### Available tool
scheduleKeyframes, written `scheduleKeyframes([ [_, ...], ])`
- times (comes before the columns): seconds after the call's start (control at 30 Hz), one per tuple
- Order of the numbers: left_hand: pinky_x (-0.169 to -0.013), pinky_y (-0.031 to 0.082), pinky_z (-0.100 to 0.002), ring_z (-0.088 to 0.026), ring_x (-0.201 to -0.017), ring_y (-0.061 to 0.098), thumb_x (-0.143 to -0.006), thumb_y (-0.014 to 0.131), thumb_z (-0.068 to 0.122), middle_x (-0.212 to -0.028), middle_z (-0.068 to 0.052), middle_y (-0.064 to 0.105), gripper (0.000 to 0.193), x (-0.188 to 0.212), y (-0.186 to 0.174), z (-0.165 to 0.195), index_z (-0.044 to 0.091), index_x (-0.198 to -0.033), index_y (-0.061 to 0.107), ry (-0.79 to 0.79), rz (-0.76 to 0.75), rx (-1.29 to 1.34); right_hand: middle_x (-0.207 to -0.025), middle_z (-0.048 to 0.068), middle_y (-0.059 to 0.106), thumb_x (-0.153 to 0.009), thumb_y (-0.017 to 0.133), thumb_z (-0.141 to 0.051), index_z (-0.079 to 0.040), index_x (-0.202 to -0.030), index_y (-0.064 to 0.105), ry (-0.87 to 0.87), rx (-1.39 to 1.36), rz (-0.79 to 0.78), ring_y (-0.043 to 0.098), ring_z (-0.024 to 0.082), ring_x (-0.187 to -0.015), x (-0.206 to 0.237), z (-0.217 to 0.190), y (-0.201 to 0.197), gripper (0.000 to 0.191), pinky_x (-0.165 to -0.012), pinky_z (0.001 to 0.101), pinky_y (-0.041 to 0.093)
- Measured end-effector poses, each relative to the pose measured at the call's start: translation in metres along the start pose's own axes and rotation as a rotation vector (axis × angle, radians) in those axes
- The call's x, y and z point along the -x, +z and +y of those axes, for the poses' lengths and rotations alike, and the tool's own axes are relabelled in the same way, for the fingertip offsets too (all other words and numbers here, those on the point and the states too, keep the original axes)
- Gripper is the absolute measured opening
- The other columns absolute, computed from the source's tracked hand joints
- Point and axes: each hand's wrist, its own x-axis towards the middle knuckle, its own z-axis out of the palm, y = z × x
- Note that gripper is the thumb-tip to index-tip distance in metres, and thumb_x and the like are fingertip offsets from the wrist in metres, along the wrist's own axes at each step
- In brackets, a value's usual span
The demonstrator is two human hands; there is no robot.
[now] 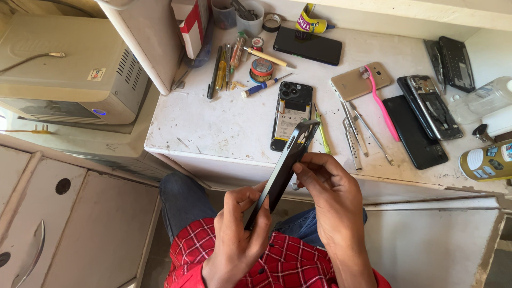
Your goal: The person works at a repair bench on a disassembled smartphone, using a small green tool and a screwdriver to work around the phone's internal components and battery area. They reposition the phone repeatedly, then pick up the back cover and press it onto the phone body to reassemble it.
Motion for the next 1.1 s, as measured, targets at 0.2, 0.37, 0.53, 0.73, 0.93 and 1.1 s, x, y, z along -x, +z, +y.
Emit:
scheduleKeyframes([
  [0.2,-0.047,0.058,-0.029,-0.016,-0.072,0.079,-0.096,0.063,-0.001,-0.097,-0.026,0.077,0.026,-0.001,0.000,0.008,-0.004,-0.113,0.044,-0.045,0.044,0.011,-0.089,0.008,0.071,-0.090,0.070,0.001,0.005,-0.110,0.070,0.009,-0.008,0.007,0.061,0.011,-0.079,0.001,-0.001,0.002,0.021,-0.072,0.0274,0.052],
  [0.37,-0.042,0.050,-0.029,-0.014,-0.054,0.072,-0.096,0.064,0.005,-0.073,-0.019,0.074,0.024,-0.006,0.001,0.022,-0.002,-0.111,0.047,-0.207,0.083,-0.071,-0.090,0.008,0.071,-0.091,0.071,0.000,0.006,-0.109,0.071,-0.023,0.001,-0.012,0.061,0.011,-0.079,0.002,0.003,0.002,0.019,-0.073,0.0267,0.051],
  [0.53,-0.039,0.049,-0.027,-0.011,-0.049,0.070,-0.096,0.063,0.008,-0.066,-0.014,0.074,0.022,-0.015,0.000,0.032,-0.001,-0.109,0.048,-0.329,0.099,-0.056,-0.092,0.006,0.072,-0.092,0.070,-0.001,0.005,-0.108,0.071,-0.006,0.016,-0.016,0.060,0.010,-0.080,0.000,0.012,0.002,0.018,-0.073,0.0256,0.051],
  [0.73,-0.035,0.043,-0.027,-0.010,-0.043,0.062,-0.097,0.062,0.008,-0.061,-0.013,0.071,0.020,-0.020,-0.004,0.032,-0.001,-0.108,0.048,-0.342,0.114,-0.073,-0.093,0.007,0.072,-0.097,0.065,-0.010,0.003,-0.111,0.070,0.045,0.058,-0.054,0.065,0.012,-0.082,0.003,0.027,-0.004,0.020,-0.075,0.0267,0.054],
  [0.93,-0.034,0.042,-0.029,-0.010,-0.042,0.063,-0.097,0.062,0.007,-0.062,-0.011,0.072,0.020,-0.021,-0.005,0.027,-0.001,-0.110,0.048,-0.318,0.144,-0.112,-0.090,0.008,0.073,-0.091,0.069,-0.009,0.002,-0.108,0.071,0.300,0.193,-0.314,0.068,0.014,-0.080,0.015,0.043,-0.009,0.020,-0.072,0.0293,0.058],
  [1.1,-0.039,0.050,-0.027,-0.010,-0.053,0.072,-0.099,0.062,0.006,-0.067,-0.012,0.072,0.021,-0.016,-0.004,0.027,-0.001,-0.113,0.048,-0.167,0.154,-0.109,-0.090,0.007,0.074,-0.089,0.071,-0.004,0.002,-0.105,0.069,0.341,0.108,-0.338,0.068,0.013,-0.082,0.018,0.055,-0.004,0.017,-0.072,0.0281,0.056],
])
